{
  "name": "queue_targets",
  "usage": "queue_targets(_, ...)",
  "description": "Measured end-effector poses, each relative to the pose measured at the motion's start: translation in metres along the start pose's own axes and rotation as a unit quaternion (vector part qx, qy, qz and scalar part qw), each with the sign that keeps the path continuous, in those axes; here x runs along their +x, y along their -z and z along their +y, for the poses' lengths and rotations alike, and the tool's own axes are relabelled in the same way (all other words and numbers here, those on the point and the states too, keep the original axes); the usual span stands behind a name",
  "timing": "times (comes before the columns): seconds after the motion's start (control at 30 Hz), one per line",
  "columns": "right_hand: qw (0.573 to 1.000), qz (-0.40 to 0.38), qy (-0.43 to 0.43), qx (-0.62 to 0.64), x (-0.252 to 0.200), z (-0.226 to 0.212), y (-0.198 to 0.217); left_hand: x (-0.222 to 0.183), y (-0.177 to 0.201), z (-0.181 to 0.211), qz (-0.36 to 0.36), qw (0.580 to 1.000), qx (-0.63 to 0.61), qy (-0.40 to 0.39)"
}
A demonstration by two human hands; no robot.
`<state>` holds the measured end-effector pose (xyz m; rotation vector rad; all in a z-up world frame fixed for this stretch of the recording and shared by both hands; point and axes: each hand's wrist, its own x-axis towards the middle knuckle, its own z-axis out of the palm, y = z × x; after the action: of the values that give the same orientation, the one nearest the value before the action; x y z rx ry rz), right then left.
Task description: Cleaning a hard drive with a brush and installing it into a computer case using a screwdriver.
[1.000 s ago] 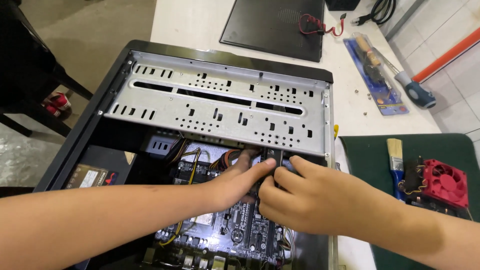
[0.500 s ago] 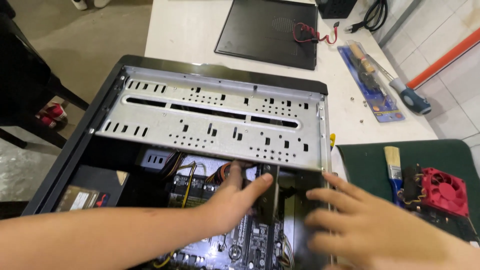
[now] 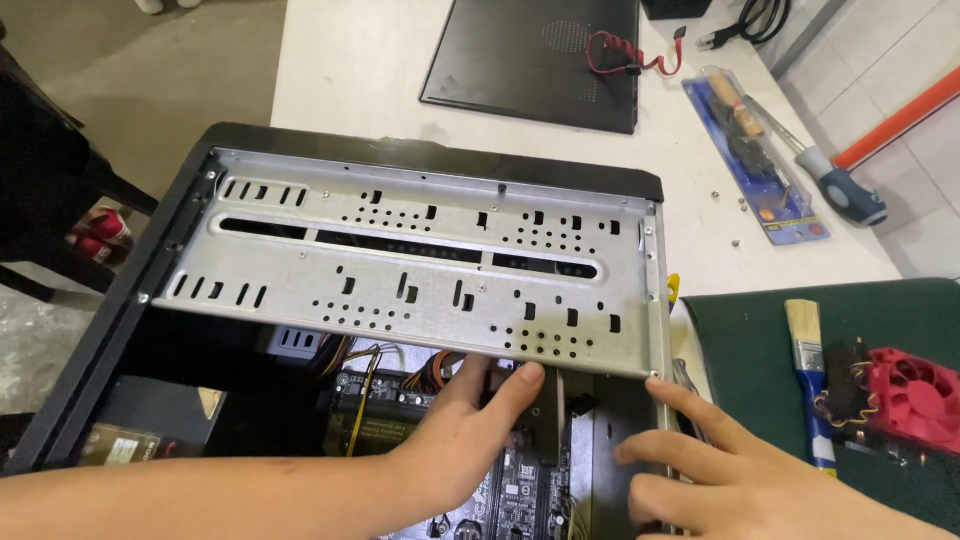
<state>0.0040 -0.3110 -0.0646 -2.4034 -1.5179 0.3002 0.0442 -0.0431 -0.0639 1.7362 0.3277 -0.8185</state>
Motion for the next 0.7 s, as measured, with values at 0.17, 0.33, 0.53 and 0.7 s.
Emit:
queue_targets(0.17,0.998,0.025,0.053,-0.02,0.011,-0.008,0.012,0.007,0.005,-0.004,-0.001,0.998,0.055,-0.029)
queue_targets(0.33,0.999,0.011,0.052,0.003,0.014,-0.012,0.022,0.004,0.01,-0.005,-0.073,0.993,0.068,-0.067)
queue_targets(0.53,0.997,0.043,0.07,0.011,0.009,-0.005,0.012,-0.009,0.008,-0.003,-0.016,0.993,0.097,-0.062)
queue_targets(0.7,0.996,0.047,0.077,0.008,0.008,-0.004,0.014,-0.034,0.007,-0.003,-0.059,0.969,0.125,-0.204)
